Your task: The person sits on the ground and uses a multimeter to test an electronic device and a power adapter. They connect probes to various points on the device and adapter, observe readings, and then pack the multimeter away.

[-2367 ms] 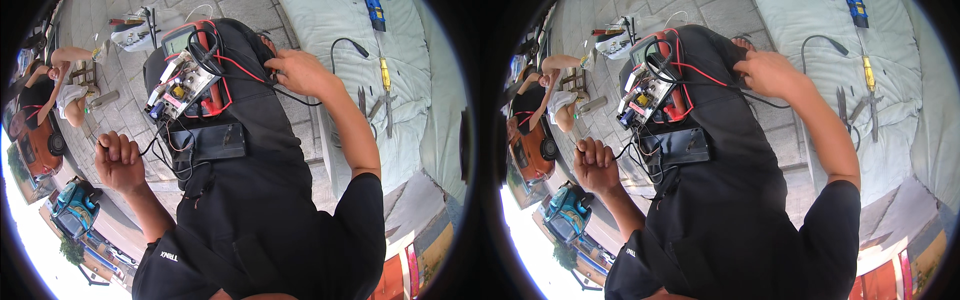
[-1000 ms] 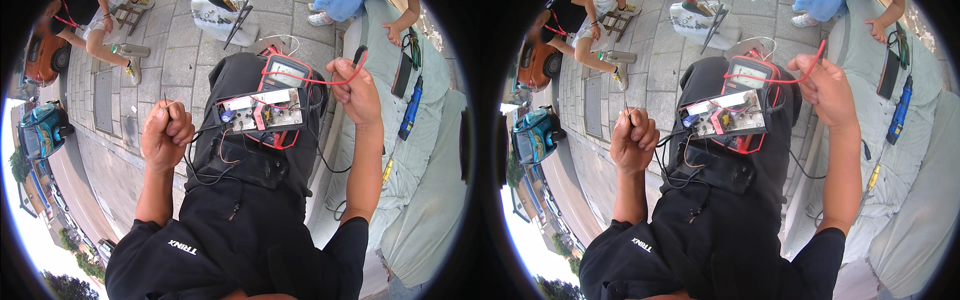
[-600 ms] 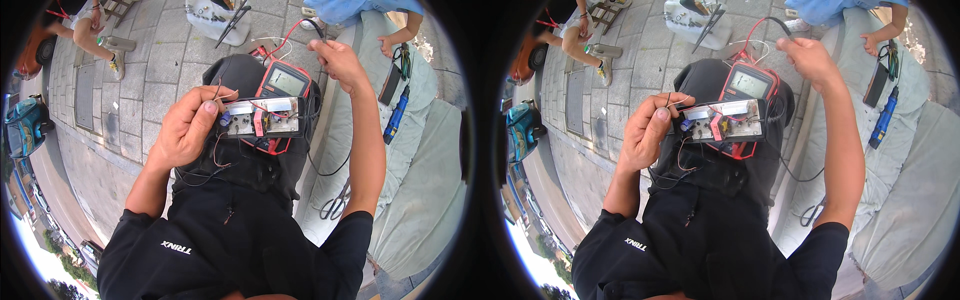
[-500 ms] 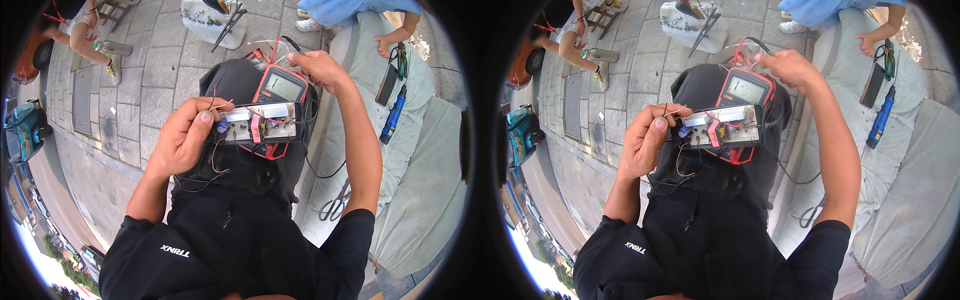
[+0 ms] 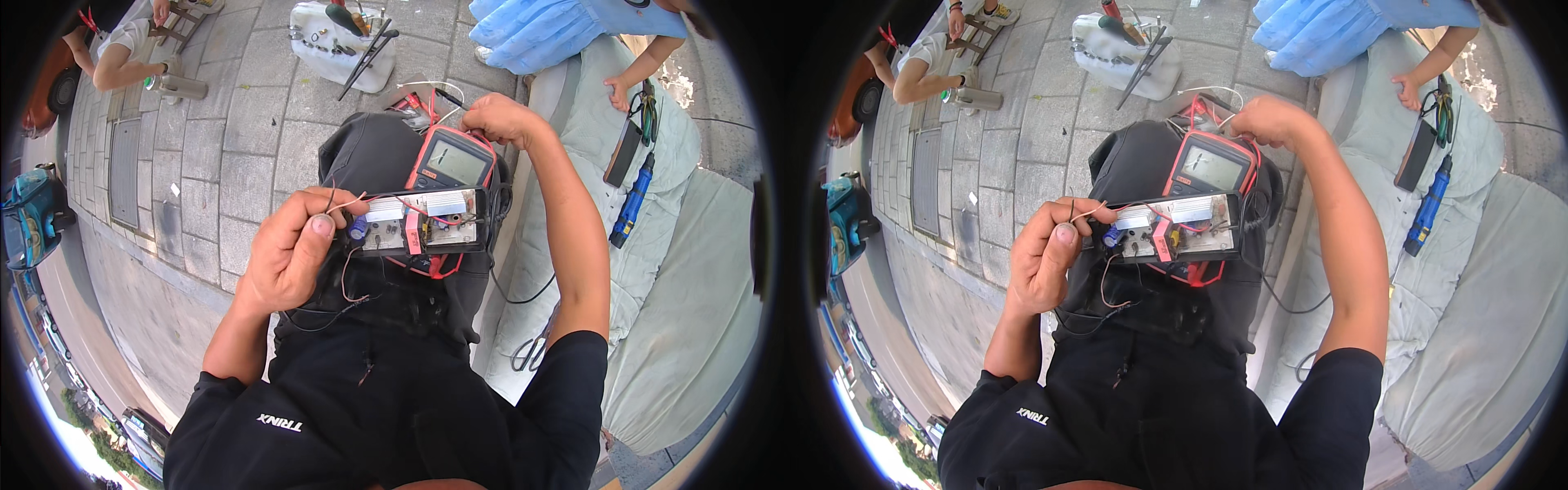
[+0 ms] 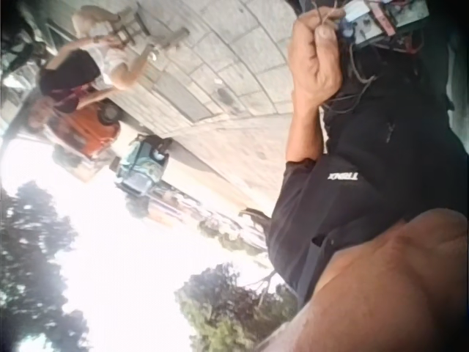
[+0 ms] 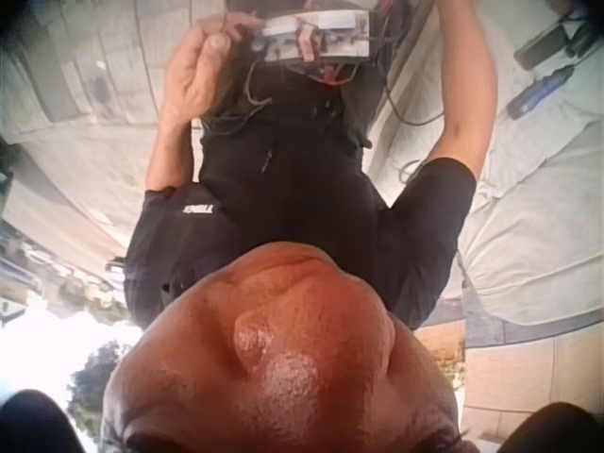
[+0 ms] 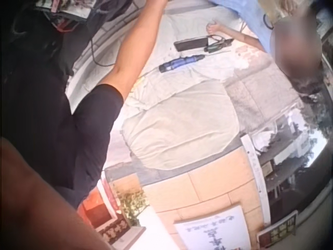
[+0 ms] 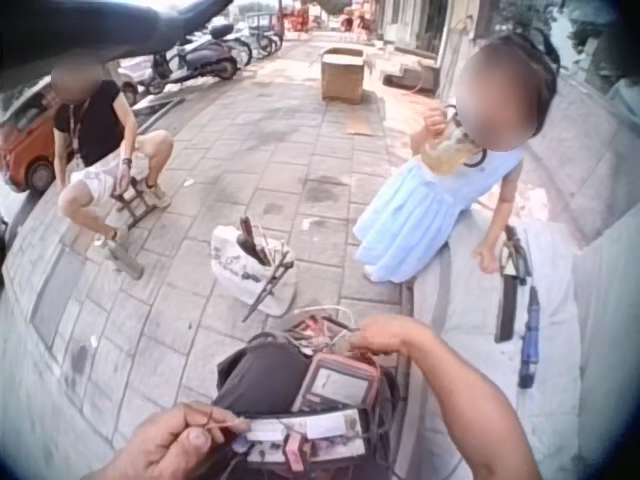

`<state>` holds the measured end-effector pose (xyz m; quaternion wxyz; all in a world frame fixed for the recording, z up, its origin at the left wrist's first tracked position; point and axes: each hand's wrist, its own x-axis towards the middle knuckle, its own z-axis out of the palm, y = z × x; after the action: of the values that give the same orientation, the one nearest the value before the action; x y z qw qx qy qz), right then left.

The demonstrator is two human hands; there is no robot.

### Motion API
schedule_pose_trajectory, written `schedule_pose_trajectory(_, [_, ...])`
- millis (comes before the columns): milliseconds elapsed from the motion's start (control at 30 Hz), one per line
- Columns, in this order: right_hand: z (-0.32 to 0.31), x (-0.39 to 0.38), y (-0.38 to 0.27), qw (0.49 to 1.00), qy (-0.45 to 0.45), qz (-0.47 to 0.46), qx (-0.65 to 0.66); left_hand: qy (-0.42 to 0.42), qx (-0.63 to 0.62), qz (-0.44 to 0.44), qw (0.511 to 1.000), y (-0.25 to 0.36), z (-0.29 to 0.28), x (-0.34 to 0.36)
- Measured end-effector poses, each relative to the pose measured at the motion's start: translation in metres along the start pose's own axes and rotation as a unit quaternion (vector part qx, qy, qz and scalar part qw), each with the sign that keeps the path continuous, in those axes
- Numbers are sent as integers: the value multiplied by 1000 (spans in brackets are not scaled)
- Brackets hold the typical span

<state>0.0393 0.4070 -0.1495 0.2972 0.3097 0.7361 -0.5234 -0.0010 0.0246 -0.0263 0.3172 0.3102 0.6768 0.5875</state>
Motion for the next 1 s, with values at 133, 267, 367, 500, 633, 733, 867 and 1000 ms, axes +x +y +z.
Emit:
schedule_pose_trajectory(133, [1, -26, 5, 996, 65, -16, 63, 9, -54, -13, 998, -2, -1, -3])
schedule_pose_trajectory(267, [-3, -16, -9, 994, -40, 88, -53, -5, -66, -3, 998, -1, 3, -8])
schedule_pose_trajectory(367, [-4, -14, -16, 984, -25, 73, -161, -17, -37, 6, 999, 3, 4, -13])
schedule_pose_trajectory(500, [-11, -29, 0, 990, 74, 27, -113, -3, -50, 19, 999, -6, 6, -21])
schedule_pose_trajectory(633, [-14, -84, 14, 957, 117, -131, 229, 15, -82, 14, 996, -6, 8, -29])
schedule_pose_trajectory(733, [0, -125, 18, 855, 83, -311, 407, 9, -127, 2, 992, -4, 7, -29])
schedule_pose_trajectory(867, [28, -171, 11, 861, 124, -375, 321, -10, -221, -3, 975, 1, 8, -23])
schedule_pose_trajectory(1000, [46, -201, 2, 883, 217, -358, 215, -15, -231, 9, 973, 6, 11, -24])
